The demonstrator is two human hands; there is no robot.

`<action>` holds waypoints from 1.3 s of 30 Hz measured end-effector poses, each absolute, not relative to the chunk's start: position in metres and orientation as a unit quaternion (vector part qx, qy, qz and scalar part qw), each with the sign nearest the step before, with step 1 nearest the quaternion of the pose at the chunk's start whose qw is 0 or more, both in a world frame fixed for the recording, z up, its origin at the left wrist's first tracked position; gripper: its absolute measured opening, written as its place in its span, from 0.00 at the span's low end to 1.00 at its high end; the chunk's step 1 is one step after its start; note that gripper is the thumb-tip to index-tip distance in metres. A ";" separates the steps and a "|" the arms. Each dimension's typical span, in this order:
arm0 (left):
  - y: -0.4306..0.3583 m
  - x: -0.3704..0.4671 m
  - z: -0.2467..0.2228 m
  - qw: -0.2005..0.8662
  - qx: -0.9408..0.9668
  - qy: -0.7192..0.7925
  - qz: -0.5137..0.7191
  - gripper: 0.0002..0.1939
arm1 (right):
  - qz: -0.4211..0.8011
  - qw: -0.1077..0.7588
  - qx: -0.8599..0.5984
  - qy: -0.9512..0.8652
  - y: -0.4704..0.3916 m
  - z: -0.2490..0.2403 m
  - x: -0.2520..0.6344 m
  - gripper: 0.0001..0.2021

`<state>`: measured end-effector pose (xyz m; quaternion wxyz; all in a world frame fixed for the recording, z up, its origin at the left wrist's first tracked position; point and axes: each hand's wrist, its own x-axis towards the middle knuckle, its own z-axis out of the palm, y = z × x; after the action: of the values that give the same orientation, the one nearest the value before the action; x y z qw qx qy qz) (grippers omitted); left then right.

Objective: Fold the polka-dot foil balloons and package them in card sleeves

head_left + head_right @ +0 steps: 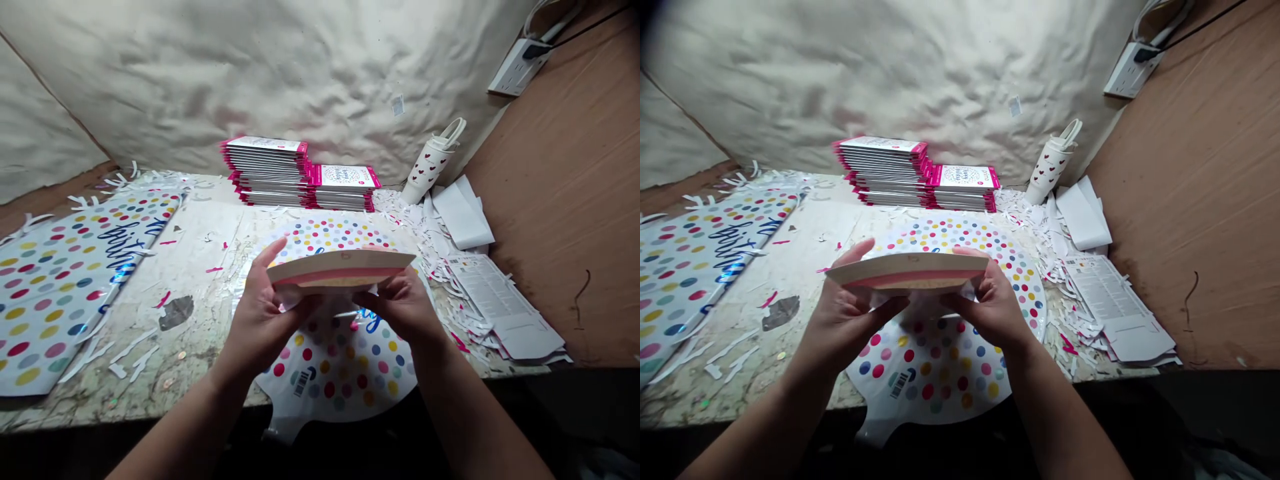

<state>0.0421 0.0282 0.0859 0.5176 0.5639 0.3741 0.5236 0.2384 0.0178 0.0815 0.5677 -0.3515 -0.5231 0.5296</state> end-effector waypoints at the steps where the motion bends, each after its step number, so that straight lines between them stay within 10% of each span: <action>1: 0.028 0.039 0.088 0.553 0.548 0.380 0.499 0.31 | 0.530 0.571 -0.353 -0.519 0.019 0.085 0.241 0.20; 4: 0.030 0.033 0.086 0.651 0.515 0.372 0.415 0.12 | 0.545 0.558 -0.378 -0.499 0.030 0.088 0.247 0.08; 7: 0.029 0.032 0.070 0.722 0.468 0.378 0.342 0.13 | 0.519 0.484 -0.485 -0.512 0.047 0.078 0.251 0.15; 13: 0.016 0.043 0.031 0.721 0.415 0.461 0.308 0.13 | 0.107 0.366 -0.562 -0.734 0.029 0.054 0.233 0.08; 32: 0.006 0.048 0.036 0.681 0.462 0.488 0.292 0.13 | 0.137 0.287 -0.485 -0.814 0.008 0.049 0.215 0.08; 39: 0.006 0.053 0.049 0.645 0.509 0.496 0.281 0.13 | -0.047 0.155 -0.475 -0.865 -0.004 0.057 0.198 0.09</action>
<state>0.0530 0.0056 0.0495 0.6454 0.5086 0.4961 0.2806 0.1977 -0.0039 0.0572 0.1547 -0.4754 -0.8648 -0.0466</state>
